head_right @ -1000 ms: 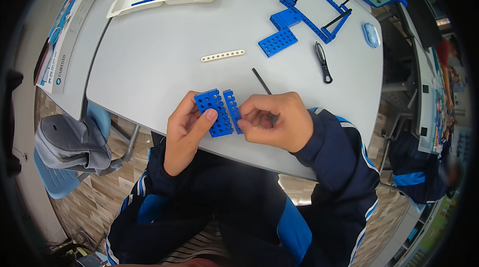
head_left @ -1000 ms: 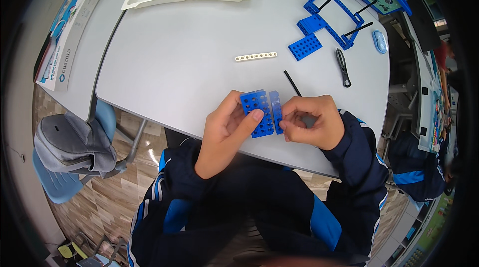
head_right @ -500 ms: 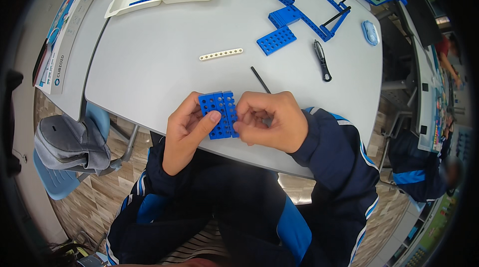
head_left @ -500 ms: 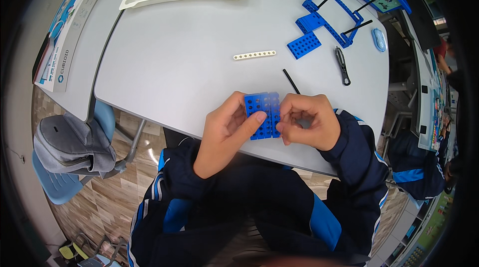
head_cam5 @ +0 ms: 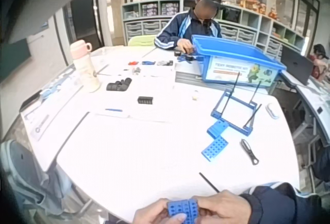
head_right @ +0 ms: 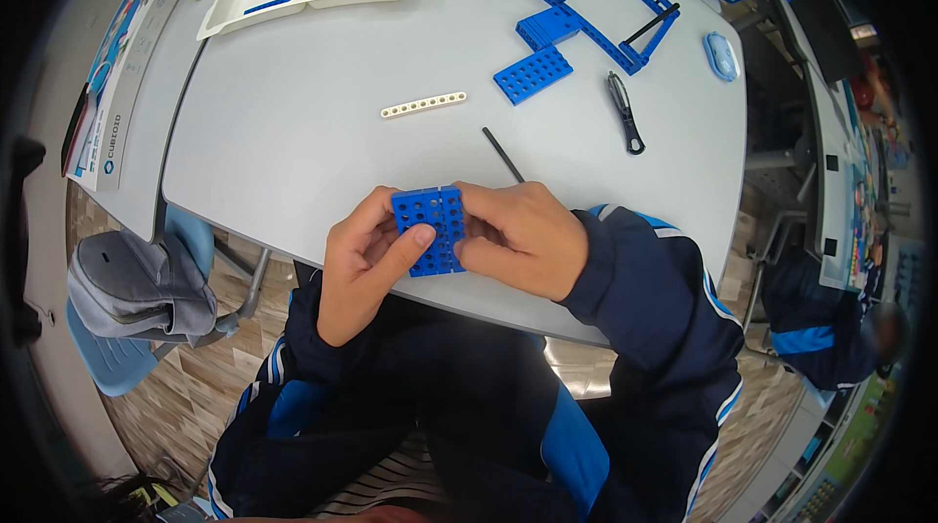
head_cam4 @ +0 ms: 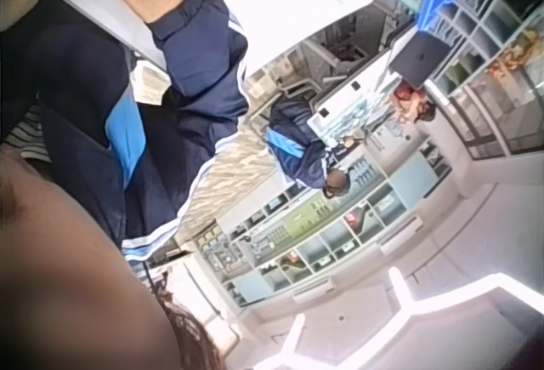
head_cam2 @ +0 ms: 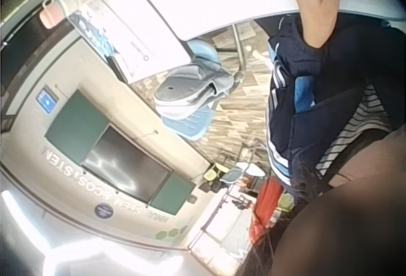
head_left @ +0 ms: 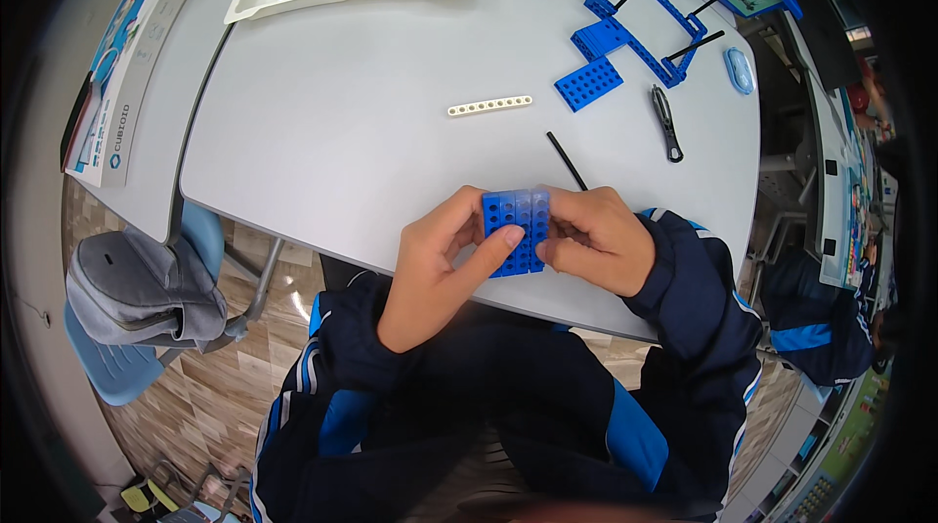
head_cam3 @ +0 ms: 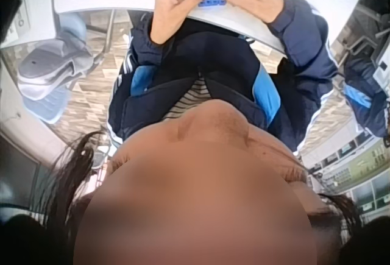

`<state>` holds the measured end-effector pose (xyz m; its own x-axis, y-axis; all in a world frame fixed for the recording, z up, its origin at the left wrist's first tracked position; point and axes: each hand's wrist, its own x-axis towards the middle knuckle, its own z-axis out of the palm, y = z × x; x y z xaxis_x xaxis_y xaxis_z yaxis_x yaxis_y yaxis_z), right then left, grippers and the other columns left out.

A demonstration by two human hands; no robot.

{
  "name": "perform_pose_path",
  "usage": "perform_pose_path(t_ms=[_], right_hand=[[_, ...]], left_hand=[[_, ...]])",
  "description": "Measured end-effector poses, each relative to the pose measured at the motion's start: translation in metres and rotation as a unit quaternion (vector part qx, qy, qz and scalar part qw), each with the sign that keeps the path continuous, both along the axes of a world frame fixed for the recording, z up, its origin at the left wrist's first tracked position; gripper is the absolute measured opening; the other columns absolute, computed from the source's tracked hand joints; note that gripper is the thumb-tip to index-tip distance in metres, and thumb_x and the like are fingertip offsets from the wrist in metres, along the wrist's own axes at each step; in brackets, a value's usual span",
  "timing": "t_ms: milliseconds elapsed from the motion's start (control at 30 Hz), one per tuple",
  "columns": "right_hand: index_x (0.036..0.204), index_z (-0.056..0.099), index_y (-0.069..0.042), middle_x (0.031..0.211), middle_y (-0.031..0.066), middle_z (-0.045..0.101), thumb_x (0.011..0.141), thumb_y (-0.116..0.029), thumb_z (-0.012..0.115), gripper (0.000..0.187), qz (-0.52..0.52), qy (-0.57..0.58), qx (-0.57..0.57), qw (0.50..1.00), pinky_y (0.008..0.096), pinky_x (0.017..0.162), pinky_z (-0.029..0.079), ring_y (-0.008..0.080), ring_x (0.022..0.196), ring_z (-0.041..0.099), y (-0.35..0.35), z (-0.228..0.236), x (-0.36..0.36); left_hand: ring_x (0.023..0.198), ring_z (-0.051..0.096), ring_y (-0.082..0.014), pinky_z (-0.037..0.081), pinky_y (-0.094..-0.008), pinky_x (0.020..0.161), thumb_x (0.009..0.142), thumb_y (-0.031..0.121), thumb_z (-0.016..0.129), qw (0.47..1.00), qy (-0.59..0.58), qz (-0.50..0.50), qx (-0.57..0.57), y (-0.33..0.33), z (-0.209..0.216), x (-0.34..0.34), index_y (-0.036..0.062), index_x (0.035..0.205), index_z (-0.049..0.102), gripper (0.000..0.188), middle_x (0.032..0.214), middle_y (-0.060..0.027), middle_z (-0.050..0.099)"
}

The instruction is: The person assembles a small structure using blue and white plastic pieces and black rods. They connect beams and plates, insert rods into a frame, and repeatedly pick up and place components on the table. The assembly remains incomplete by the end of the clip.

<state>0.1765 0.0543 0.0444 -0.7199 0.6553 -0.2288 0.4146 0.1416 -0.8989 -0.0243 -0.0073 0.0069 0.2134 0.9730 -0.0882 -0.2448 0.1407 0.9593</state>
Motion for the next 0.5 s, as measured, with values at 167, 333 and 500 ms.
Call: perform_pose_path(t_ms=[167,333,500], right_hand=[[0.114,0.058,-0.002,0.069,0.0137,0.06,0.086,-0.015,0.06,0.03,0.012,-0.003,-0.007,1.0,0.0353,0.058,0.046,0.0287,0.058,0.059,0.0014,-0.0006,-0.0009],[0.11,0.055,-0.001,0.07,0.0153,0.06,0.09,-0.018,0.06,0.026,0.07,-0.03,0.011,0.997,0.038,0.06,0.047,0.0333,0.062,0.06,0.0074,0.0017,0.0026],[0.106,0.053,0.0,0.071,0.0164,0.06,0.092,-0.018,0.059,0.023,0.097,-0.013,-0.006,0.995,0.0407,0.061,0.047,0.0365,0.064,0.061,0.0084,0.0006,0.0048]], left_hand=[[0.074,0.049,-0.0065,0.046,-0.0248,0.07,0.095,0.008,0.064,1.0,0.011,0.004,0.018,0.0019,-0.0055,0.0003,-0.0029,0.097,0.057,0.014,0.083,-0.0018,0.055],[0.071,0.044,-0.0061,0.043,-0.0236,0.068,0.092,0.008,0.067,0.999,0.04,0.004,0.012,0.0011,-0.0074,-0.0007,-0.0017,0.091,0.057,0.013,0.077,0.0002,0.05],[0.07,0.043,-0.0057,0.039,-0.0233,0.063,0.089,0.006,0.069,1.0,-0.005,-0.006,0.014,0.0022,-0.0055,-0.0009,-0.0012,0.086,0.058,0.014,0.074,0.0007,0.05]])
